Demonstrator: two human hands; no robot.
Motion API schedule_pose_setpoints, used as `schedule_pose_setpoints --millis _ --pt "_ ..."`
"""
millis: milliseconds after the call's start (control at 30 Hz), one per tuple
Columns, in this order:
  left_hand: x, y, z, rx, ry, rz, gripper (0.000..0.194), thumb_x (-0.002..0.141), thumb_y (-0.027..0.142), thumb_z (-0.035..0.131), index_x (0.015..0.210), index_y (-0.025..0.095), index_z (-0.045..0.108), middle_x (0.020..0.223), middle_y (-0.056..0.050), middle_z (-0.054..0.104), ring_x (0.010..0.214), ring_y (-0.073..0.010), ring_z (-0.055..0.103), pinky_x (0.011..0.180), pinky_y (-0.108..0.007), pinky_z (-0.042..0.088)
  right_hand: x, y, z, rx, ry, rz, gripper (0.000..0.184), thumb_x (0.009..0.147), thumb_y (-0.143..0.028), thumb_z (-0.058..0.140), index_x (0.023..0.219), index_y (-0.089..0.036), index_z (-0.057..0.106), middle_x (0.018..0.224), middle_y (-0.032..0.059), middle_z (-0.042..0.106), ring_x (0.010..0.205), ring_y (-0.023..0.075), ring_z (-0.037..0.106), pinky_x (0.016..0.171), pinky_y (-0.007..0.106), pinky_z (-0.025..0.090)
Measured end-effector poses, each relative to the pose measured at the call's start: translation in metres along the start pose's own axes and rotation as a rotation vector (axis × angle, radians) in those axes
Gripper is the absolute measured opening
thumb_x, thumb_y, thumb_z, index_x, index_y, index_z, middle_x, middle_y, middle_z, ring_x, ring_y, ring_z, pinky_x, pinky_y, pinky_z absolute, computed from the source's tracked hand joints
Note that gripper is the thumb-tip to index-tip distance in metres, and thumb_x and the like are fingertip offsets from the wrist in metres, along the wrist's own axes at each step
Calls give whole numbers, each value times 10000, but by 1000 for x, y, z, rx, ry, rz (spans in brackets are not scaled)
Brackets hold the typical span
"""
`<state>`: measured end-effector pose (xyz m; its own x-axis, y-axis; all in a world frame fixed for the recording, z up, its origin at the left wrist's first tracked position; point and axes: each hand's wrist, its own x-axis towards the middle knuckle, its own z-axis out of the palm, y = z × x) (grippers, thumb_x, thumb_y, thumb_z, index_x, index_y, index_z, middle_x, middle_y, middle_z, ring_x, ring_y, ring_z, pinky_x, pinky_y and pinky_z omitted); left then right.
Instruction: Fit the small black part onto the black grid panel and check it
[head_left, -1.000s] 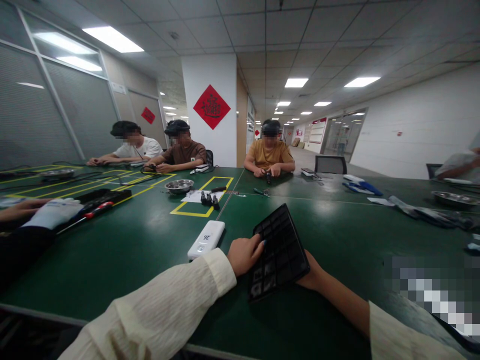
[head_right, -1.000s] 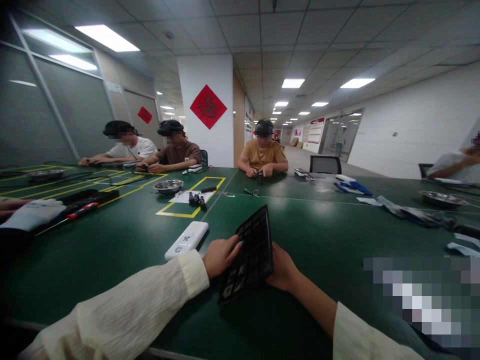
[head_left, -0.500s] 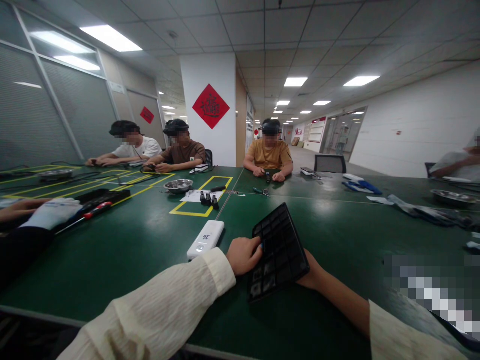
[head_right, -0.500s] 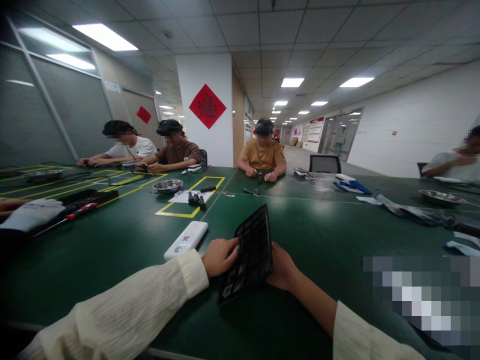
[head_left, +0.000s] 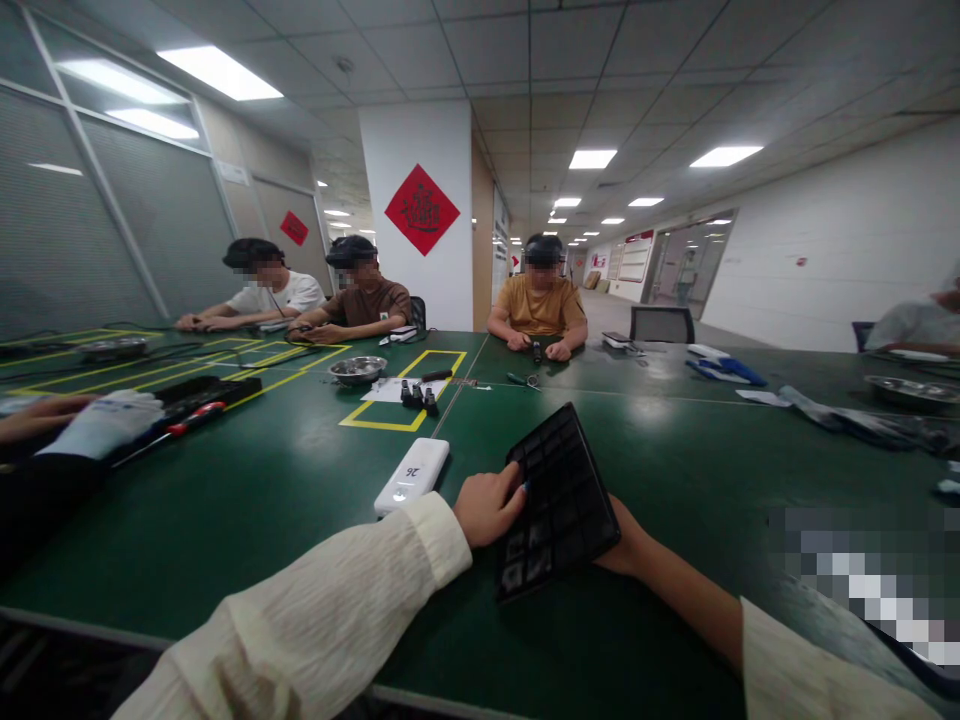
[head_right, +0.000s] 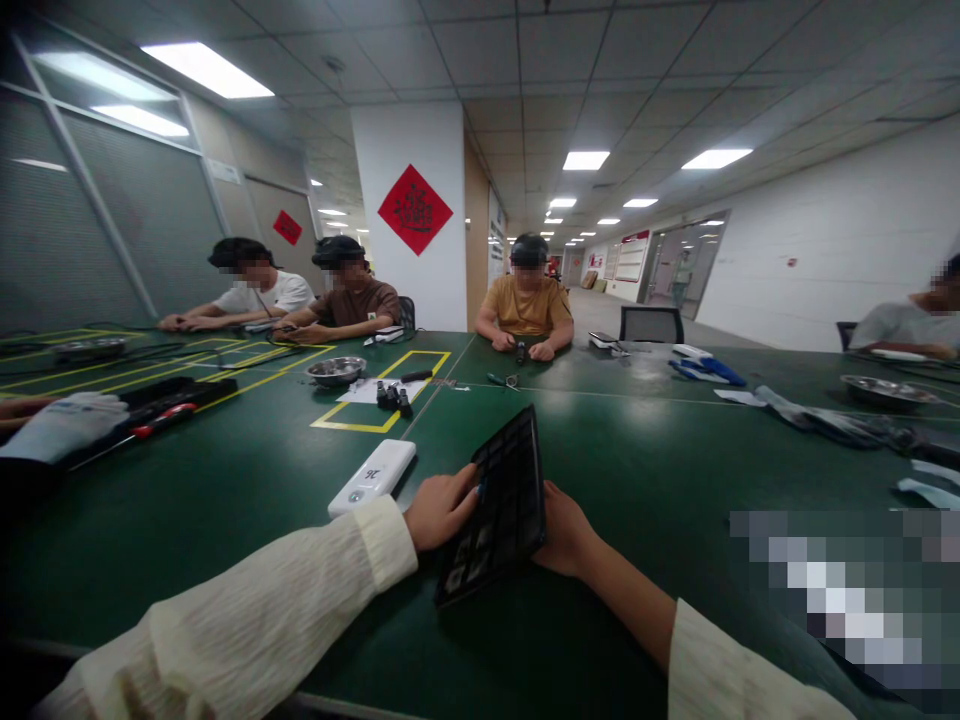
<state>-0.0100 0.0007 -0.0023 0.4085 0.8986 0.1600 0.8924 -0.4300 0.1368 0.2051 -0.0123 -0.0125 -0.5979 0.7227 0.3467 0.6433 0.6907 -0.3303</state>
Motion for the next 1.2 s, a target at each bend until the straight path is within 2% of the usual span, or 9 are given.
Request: schedule_pose_setpoints --millis 167,300,433,833,1200 --pt "1 0 0 -21 -17 -33 349 961 418 198 1001 225 486 840 -40 674 800 -200 640 651 -269 376 0 2 1 8 -15 -18 377 747 -254 539 1095 -214 679 1107 75 677 1085 290 575 964 434 448" --pt "1 -2 1 -19 -8 1 375 957 450 196 1014 216 484 850 -49 671 800 -209 638 658 -278 379 0 0 -2 -9 -33 -16 386 739 -249 550 1097 -193 681 1127 92 667 1086 301 575 961 434 454" --pt "1 -2 1 -13 -9 2 342 954 437 223 1006 217 481 840 -45 671 788 -203 637 649 -275 377 0 0 -2 2 -18 -20 382 739 -234 548 1098 -229 679 1109 75 675 1092 297 573 969 436 449" --pt "1 0 1 41 -14 28 385 968 423 162 1004 225 490 773 -41 665 745 -194 635 632 -267 378 -1 4 2 31 -9 -12 405 729 -221 558 1117 -207 670 1147 93 658 1092 300 573 948 453 462" --pt "0 0 3 111 24 56 357 970 390 171 1053 204 464 793 -58 680 729 -202 647 610 -277 368 1 -2 -3 7 -56 -11 364 755 -245 516 1075 -210 687 993 83 705 991 286 611 894 417 493"
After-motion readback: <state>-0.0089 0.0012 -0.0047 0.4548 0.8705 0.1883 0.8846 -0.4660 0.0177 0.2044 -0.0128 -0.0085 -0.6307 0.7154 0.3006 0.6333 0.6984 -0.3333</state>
